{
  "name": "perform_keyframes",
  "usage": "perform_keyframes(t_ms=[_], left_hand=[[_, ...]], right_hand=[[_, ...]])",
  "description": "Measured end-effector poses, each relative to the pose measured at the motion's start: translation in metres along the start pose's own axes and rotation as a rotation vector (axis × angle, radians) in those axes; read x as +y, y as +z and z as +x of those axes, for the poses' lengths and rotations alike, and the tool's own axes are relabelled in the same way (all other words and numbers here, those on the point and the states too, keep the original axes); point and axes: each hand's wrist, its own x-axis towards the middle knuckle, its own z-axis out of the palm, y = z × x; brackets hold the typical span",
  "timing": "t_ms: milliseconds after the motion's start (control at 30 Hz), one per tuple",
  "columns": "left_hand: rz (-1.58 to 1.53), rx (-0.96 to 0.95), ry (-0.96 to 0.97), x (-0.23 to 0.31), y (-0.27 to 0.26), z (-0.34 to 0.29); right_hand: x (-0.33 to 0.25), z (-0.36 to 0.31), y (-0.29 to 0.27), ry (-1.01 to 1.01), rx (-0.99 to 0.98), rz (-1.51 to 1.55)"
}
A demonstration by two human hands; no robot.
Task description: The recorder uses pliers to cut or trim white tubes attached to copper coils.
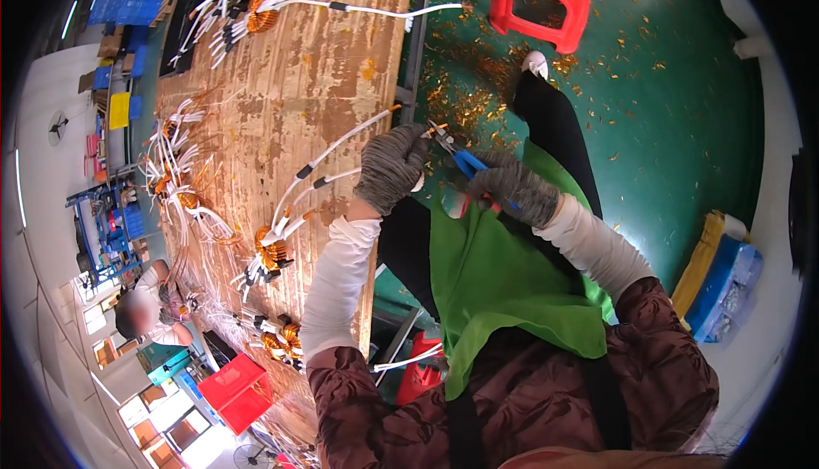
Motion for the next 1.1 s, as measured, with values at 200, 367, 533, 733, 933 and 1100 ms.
perform_keyframes(t_ms=[200, 367, 533, 733, 933, 1100], left_hand=[[0.201, -0.039, 0.088, -0.004, 0.014, 0.017], [0.203, -0.034, 0.109, 0.002, 0.012, 0.022], [0.226, -0.013, -0.022, 0.001, 0.015, 0.019], [0.368, 0.002, 0.323, 0.018, 0.012, 0.003], [0.827, 0.214, -0.004, -0.009, -0.035, 0.028], [0.421, 0.264, -0.003, -0.034, -0.047, 0.017]], right_hand=[[0.039, 0.025, -0.015, -0.419, 0.181, -0.214], [0.044, 0.028, -0.015, -0.454, 0.230, -0.220], [0.069, 0.047, -0.062, -0.380, 0.514, 0.196], [0.021, -0.004, -0.113, -0.651, 0.632, 0.184], [-0.004, 0.005, -0.074, -0.643, 0.473, 0.001], [-0.026, 0.017, -0.041, -0.800, 0.496, -0.715]])
